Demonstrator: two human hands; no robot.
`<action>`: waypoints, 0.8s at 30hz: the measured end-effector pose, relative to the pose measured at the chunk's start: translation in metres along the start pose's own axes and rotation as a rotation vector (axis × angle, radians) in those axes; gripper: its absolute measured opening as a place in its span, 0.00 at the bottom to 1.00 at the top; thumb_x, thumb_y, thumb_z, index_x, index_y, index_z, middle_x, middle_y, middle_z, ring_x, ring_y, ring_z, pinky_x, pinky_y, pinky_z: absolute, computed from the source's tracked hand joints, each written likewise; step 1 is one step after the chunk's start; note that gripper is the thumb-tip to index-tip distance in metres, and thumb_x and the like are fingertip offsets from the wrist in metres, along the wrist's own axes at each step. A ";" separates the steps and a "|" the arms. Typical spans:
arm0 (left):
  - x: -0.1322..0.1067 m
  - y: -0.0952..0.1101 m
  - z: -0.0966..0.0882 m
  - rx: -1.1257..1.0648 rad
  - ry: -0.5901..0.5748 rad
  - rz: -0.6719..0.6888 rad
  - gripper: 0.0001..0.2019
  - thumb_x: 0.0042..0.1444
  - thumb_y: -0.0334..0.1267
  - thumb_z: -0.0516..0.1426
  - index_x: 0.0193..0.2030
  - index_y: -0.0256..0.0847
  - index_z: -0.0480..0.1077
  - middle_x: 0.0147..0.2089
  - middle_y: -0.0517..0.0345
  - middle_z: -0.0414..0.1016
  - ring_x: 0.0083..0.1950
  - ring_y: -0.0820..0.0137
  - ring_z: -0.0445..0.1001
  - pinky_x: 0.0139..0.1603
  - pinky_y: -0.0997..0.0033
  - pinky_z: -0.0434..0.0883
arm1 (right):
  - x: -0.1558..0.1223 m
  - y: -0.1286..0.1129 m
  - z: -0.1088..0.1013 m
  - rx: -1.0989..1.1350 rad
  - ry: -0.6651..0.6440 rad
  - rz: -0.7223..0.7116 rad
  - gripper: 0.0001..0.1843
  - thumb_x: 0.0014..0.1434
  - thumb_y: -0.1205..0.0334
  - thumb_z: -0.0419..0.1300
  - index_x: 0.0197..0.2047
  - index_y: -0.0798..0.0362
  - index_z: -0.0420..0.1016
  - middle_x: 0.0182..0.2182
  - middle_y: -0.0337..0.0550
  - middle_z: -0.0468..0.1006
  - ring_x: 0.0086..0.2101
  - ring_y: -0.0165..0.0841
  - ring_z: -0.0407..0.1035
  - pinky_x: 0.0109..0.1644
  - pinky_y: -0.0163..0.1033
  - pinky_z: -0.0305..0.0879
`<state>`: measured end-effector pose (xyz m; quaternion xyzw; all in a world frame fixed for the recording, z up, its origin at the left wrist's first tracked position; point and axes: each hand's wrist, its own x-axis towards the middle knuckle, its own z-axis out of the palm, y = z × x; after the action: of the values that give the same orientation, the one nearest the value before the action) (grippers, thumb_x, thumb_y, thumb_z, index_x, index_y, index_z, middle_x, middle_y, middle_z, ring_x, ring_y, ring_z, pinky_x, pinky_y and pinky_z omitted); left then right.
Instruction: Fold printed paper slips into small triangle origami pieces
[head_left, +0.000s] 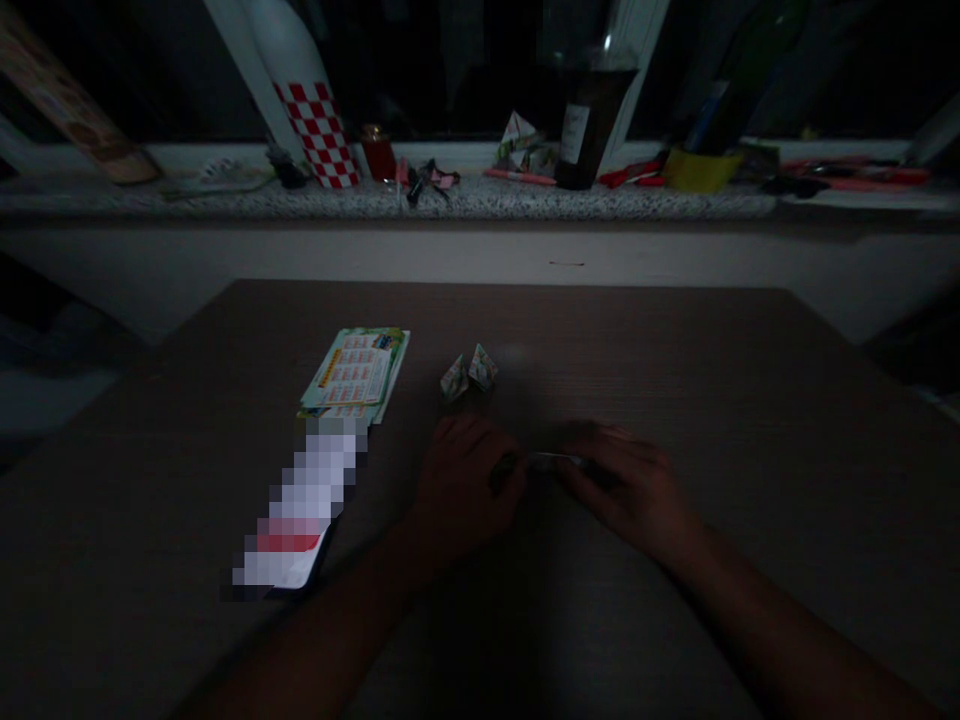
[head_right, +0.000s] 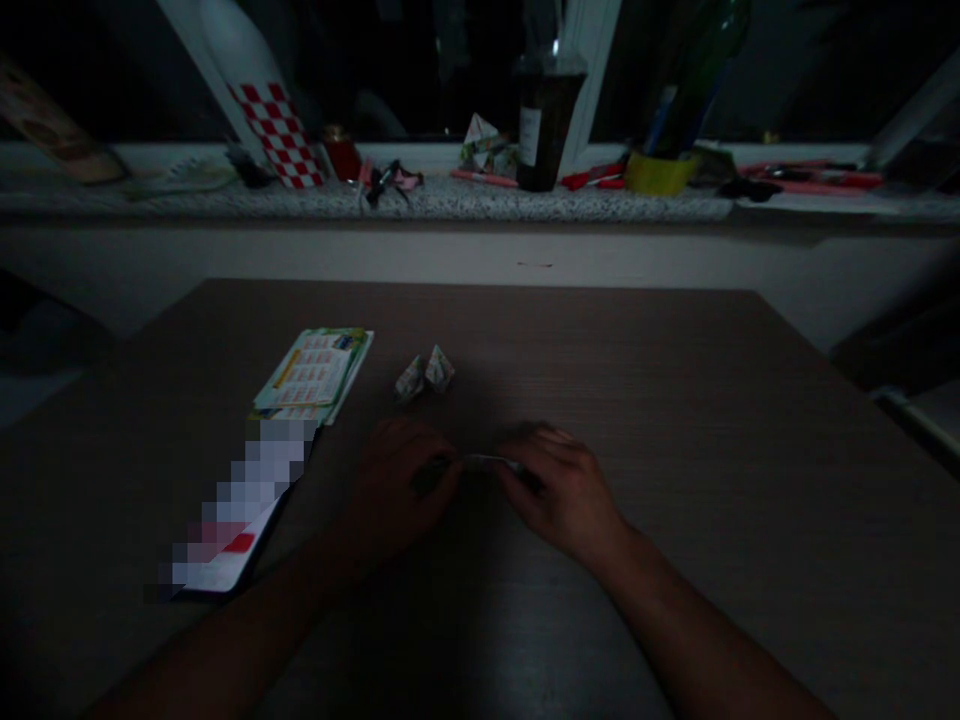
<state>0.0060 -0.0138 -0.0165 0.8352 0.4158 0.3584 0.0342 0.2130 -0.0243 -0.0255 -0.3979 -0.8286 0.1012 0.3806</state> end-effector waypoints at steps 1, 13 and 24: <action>0.000 0.001 -0.001 0.014 0.002 0.002 0.03 0.56 0.35 0.56 0.34 0.38 0.69 0.33 0.54 0.74 0.37 0.65 0.70 0.41 0.61 0.64 | 0.001 0.000 0.000 -0.008 0.000 -0.021 0.04 0.59 0.68 0.59 0.39 0.53 0.74 0.31 0.45 0.80 0.31 0.35 0.72 0.37 0.42 0.68; 0.006 0.012 -0.001 0.125 0.093 0.084 0.07 0.52 0.35 0.57 0.25 0.38 0.68 0.27 0.56 0.72 0.33 0.66 0.68 0.40 0.60 0.62 | 0.003 -0.015 0.004 -0.124 0.051 -0.175 0.07 0.58 0.70 0.61 0.41 0.55 0.73 0.31 0.45 0.80 0.31 0.35 0.72 0.36 0.43 0.64; 0.013 0.002 -0.006 0.227 0.149 -0.061 0.06 0.49 0.34 0.57 0.23 0.40 0.66 0.26 0.58 0.71 0.33 0.66 0.69 0.40 0.61 0.62 | 0.001 -0.014 0.003 -0.142 0.115 -0.240 0.10 0.54 0.72 0.64 0.40 0.56 0.73 0.31 0.44 0.80 0.30 0.34 0.72 0.35 0.42 0.65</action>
<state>0.0086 -0.0072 -0.0044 0.7917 0.4802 0.3690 -0.0808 0.2022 -0.0320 -0.0207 -0.3268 -0.8521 -0.0270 0.4078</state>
